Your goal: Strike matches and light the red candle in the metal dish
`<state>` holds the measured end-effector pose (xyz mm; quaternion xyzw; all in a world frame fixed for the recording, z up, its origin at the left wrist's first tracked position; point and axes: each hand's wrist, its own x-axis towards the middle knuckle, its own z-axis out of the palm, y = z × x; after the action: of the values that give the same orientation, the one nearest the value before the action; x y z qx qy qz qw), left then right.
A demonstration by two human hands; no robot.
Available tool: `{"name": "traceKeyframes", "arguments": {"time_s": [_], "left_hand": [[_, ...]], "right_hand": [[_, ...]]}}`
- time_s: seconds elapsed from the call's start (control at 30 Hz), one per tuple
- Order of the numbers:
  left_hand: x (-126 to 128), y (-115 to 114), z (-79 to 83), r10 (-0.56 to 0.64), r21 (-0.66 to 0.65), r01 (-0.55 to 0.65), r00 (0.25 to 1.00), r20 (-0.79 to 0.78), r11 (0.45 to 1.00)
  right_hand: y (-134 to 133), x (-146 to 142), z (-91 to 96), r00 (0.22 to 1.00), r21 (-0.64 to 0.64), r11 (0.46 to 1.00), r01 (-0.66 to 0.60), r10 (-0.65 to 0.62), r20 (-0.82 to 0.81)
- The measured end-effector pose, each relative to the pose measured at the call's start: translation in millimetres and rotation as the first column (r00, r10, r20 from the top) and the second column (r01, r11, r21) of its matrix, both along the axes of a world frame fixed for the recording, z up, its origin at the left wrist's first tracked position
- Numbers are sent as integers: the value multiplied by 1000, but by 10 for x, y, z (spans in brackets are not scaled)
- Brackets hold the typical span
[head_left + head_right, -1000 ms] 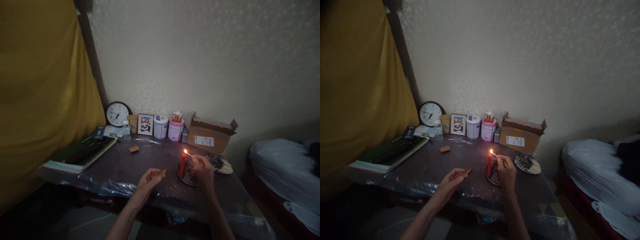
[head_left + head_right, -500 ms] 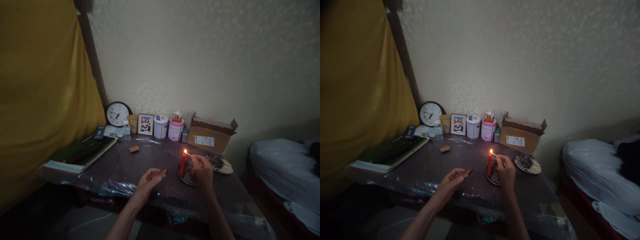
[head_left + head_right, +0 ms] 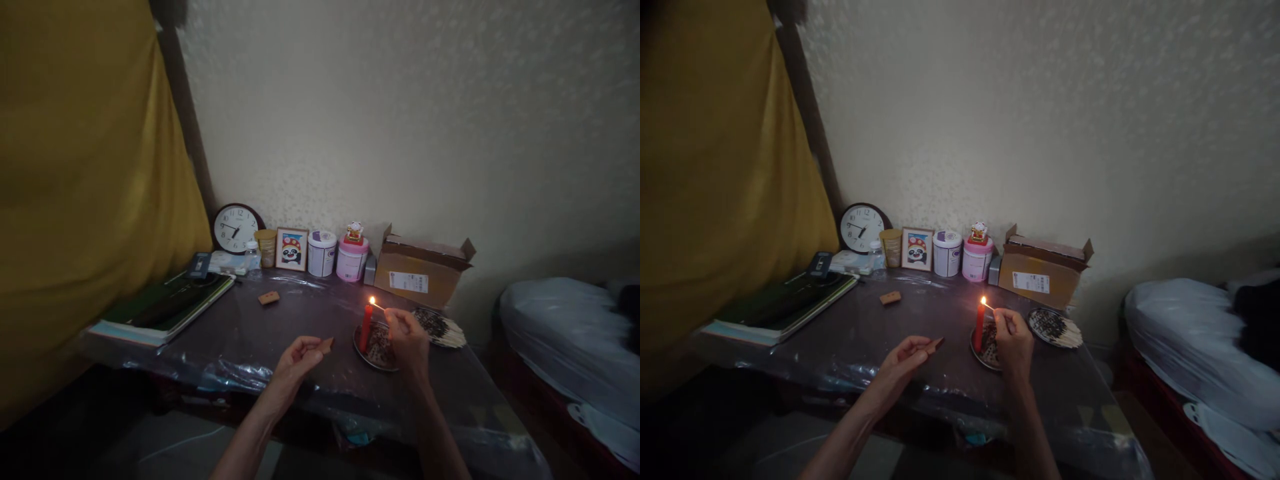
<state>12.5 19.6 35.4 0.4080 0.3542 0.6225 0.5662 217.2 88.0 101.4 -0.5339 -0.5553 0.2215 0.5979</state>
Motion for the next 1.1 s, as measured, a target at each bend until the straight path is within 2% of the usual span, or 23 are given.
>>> {"name": "traceKeyframes", "arguments": {"time_s": [0.13,0.3,0.6,0.9,1.1], "left_hand": [[2,-8,4,4,-13,-4,1000,5,1000],[4,-14,17,6,-9,-6,1000,1,1000],[-3,-14,4,3,-20,-3,1000,7,1000],[0,-15,30,13,-5,-13,1000,3,1000],[-1,-5,1,6,-7,-6,1000,-13,1000]], "right_hand": [[50,16,-72,1000,-8,1000,-10,10,2],[104,24,-141,1000,48,999,-4,3,18],[106,4,-150,999,-17,999,-37,37,6],[98,11,-153,999,37,999,-10,9,37],[128,10,-160,999,10,1000,-6,6,42]]}}
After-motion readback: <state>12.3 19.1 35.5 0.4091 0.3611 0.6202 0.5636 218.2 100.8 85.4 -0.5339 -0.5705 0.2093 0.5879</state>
